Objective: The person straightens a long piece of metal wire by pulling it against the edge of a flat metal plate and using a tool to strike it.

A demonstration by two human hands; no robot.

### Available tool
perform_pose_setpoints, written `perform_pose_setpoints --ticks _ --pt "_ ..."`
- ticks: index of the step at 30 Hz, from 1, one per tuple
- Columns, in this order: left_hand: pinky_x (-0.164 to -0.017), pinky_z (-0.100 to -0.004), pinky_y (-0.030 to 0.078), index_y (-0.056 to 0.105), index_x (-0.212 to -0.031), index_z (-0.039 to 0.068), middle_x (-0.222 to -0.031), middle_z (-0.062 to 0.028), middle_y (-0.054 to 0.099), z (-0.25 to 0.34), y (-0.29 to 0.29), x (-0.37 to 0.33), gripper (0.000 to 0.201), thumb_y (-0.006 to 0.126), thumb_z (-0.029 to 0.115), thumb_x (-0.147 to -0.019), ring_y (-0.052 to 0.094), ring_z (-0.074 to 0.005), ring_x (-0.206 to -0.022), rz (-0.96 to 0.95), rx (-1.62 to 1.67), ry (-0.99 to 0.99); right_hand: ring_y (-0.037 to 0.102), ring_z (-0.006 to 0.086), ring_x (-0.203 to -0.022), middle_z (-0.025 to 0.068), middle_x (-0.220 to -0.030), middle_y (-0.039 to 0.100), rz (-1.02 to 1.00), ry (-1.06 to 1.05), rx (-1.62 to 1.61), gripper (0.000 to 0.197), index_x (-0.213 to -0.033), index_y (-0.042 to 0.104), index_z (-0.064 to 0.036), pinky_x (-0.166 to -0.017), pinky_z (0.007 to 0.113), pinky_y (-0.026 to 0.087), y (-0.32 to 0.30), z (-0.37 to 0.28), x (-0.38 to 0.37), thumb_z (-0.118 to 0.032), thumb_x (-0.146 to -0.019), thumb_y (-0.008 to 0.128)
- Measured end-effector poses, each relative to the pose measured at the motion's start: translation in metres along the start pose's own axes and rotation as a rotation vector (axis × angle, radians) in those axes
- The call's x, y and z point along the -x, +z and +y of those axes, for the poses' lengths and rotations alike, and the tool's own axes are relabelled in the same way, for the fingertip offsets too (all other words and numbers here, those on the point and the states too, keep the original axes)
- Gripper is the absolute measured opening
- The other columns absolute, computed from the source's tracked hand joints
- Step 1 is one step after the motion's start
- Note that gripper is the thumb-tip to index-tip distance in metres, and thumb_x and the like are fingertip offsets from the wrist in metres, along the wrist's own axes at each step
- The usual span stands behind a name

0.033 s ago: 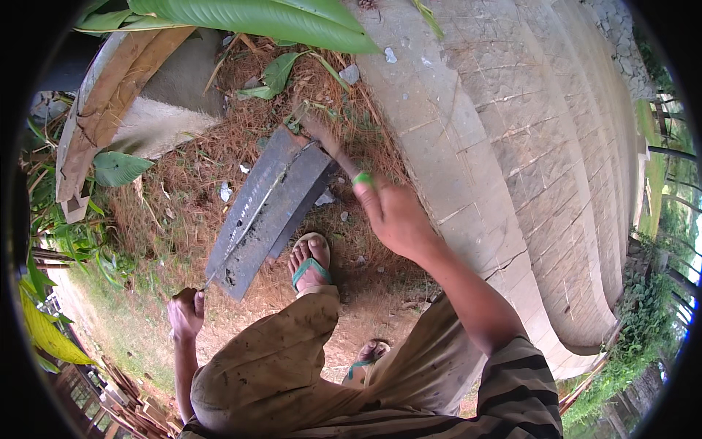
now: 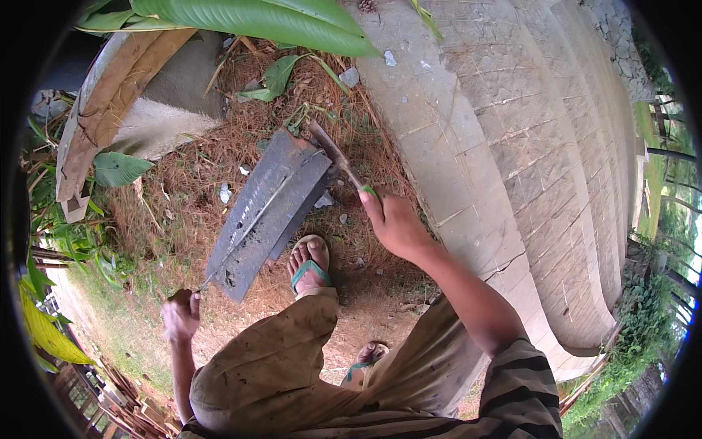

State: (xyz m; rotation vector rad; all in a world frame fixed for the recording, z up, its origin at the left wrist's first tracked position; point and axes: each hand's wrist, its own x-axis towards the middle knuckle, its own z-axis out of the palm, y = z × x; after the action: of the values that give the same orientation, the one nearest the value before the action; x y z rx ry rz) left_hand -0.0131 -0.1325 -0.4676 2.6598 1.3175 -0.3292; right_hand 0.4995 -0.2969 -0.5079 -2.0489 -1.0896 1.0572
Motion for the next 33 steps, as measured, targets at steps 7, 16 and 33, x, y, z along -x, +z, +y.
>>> perform_pose_setpoints --ticks 7,16,33 --pt "-0.049 -0.0516 0.037 0.052 -0.064 0.007 -0.062 -0.0192 0.053 0.005 0.021 0.007 0.066 0.039 0.054 -0.108 0.052 -0.0427 -0.05 -0.005 0.088 -0.034 0.054 0.0174 -0.05 0.0039 -0.06 0.049 0.455 -0.386 -0.837 0.047 -0.095 0.056 -0.0008 -0.044 0.039 0.041 -0.029 -0.064 0.006 -0.043 -0.112 0.042" --pt "-0.046 -0.0479 0.038 0.05 -0.063 0.009 -0.061 -0.0162 0.051 -0.002 -0.003 0.006 0.066 0.042 0.059 -0.106 0.05 -0.0354 -0.045 0.006 0.032 -0.004 0.054 0.0131 -0.051 0.0021 -0.063 0.054 0.239 -0.059 -0.316 0.043 -0.093 0.055 -0.002 -0.044 0.032 0.038 0.001 -0.023 0.018 -0.04 -0.112 0.043" --pt "-0.043 -0.0438 0.033 0.051 -0.061 0.011 -0.055 -0.0136 0.052 -0.01 0.026 0.007 0.069 0.037 0.06 -0.107 0.047 -0.0283 -0.042 0.05 0.045 0.001 0.045 0.0115 -0.047 -0.0002 -0.063 0.052 0.529 -0.541 -0.767 0.053 -0.094 0.056 -0.0097 -0.041 0.028 0.035 -0.032 -0.088 0.008 -0.056 -0.11 0.036"
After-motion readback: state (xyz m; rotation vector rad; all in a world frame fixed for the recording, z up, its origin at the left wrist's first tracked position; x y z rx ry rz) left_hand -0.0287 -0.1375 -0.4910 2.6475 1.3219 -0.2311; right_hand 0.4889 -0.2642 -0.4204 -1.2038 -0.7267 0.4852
